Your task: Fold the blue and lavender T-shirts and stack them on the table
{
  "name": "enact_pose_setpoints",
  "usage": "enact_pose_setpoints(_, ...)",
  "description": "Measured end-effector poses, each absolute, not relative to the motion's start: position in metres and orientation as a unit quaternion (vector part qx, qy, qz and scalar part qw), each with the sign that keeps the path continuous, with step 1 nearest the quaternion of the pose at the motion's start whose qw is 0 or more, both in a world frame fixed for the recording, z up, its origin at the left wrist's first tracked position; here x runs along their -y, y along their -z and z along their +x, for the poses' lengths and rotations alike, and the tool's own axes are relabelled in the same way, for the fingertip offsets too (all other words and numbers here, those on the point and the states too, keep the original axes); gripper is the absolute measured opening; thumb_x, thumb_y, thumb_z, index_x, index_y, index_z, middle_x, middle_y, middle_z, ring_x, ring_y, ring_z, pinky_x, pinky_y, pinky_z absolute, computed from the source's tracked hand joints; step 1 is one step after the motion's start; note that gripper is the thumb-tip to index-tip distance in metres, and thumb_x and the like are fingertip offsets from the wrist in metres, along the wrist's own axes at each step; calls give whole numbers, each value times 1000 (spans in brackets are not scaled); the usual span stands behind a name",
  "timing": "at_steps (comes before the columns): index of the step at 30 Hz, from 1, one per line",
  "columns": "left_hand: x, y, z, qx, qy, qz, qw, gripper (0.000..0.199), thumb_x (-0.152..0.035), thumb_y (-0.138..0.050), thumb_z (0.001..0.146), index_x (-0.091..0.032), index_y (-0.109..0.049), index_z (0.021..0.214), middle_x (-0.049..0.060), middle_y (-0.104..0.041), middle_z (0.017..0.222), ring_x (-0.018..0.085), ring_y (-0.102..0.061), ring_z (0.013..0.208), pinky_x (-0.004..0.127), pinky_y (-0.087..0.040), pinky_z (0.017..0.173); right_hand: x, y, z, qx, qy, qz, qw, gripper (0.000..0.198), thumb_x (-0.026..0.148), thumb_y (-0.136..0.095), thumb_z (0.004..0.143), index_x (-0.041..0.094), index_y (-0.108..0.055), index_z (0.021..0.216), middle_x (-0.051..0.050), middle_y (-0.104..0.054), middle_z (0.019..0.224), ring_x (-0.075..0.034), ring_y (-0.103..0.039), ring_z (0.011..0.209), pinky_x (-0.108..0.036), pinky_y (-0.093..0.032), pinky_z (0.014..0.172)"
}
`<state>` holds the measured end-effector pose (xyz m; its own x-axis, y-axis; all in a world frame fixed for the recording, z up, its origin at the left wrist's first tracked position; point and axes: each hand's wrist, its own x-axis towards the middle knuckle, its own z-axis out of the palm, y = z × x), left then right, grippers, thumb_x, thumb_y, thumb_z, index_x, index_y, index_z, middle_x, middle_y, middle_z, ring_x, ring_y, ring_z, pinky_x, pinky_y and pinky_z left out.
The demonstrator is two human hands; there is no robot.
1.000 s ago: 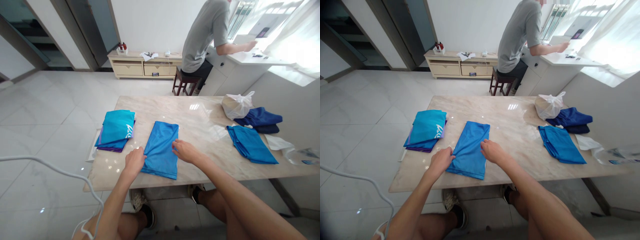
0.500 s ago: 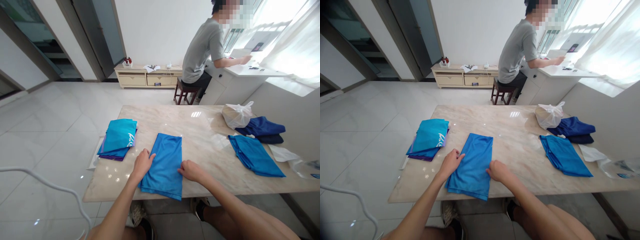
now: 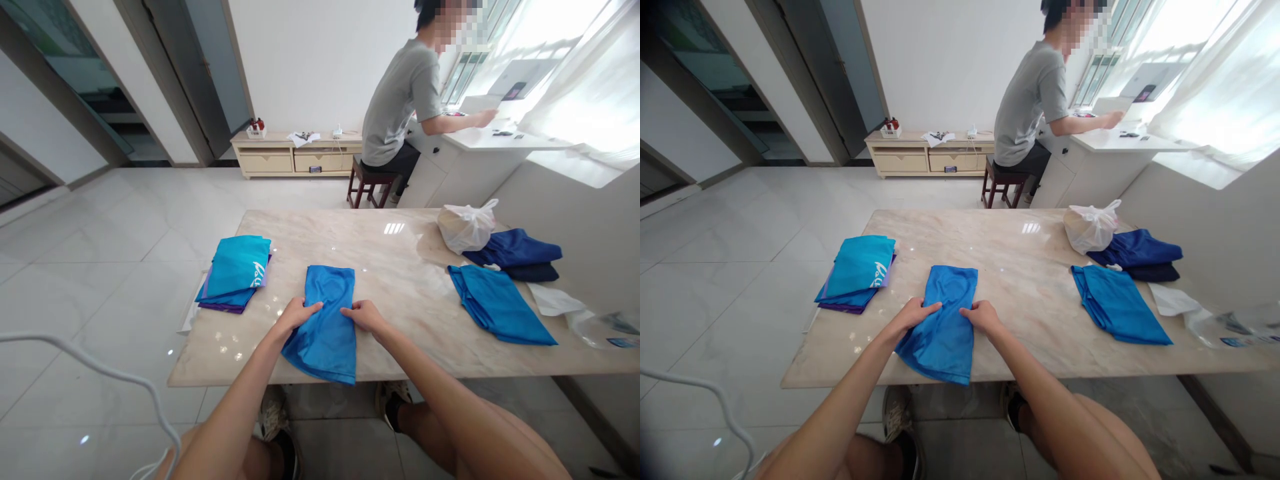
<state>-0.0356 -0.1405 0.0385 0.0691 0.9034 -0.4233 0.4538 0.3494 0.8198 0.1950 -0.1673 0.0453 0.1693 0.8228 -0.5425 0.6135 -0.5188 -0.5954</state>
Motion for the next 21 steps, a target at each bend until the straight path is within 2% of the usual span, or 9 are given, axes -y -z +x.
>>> enact_pose_setpoints(2,144,-40,-36,-630,-235,524,522,46,-62,-82,79,-18,-69,72,8,-76,79,26,-72,80,29,-48,62,166,-44,194,490,-439,-744,114,24,37,-76,94,19,-71,80,-5,-74,74,-24,-77,80,-29,-55,69)
enact_pose_setpoints(4,146,-40,-37,-625,-242,516,534,52,-69,-78,80,-18,-68,71,7,-74,75,24,-69,76,28,-45,59,165,-44,191,498,-432,-742,123,20,34,-75,95,19,-71,82,-5,-76,79,-23,-77,83,-28,-55,71)
enact_pose_setpoints(7,145,-37,-39,-628,-234,500,549,60,-77,-77,76,-19,-64,67,4,-67,65,22,-65,69,28,-41,55,163,-43,188,490,-430,-746,137,18,32,-73,96,19,-69,83,-7,-78,85,-24,-76,86,-28,-55,70)
enact_pose_setpoints(10,146,-33,-38,-628,-238,482,563,60,-76,-81,72,-19,-65,67,4,-67,64,23,-66,69,28,-43,55,163,-47,189,479,-473,-718,177,19,30,-72,96,20,-67,81,-6,-77,84,-22,-74,84,-27,-53,67)
enact_pose_setpoints(15,145,-46,-48,-618,-296,511,519,52,-69,-81,73,-17,-73,73,6,-75,73,27,-71,79,29,-50,62,162,-75,194,492,-523,-648,251,25,41,-80,84,20,-68,79,-1,-73,73,-21,-72,76,-28,-54,66)
enact_pose_setpoints(21,147,-105,-81,-582,-444,506,457,54,-67,-76,83,-16,-83,98,8,-84,98,28,-74,95,34,-59,83,159,-130,194,495,-510,-573,408,40,56,-85,79,21,-79,99,-7,-84,97,-28,-79,96,-39,-63,85)
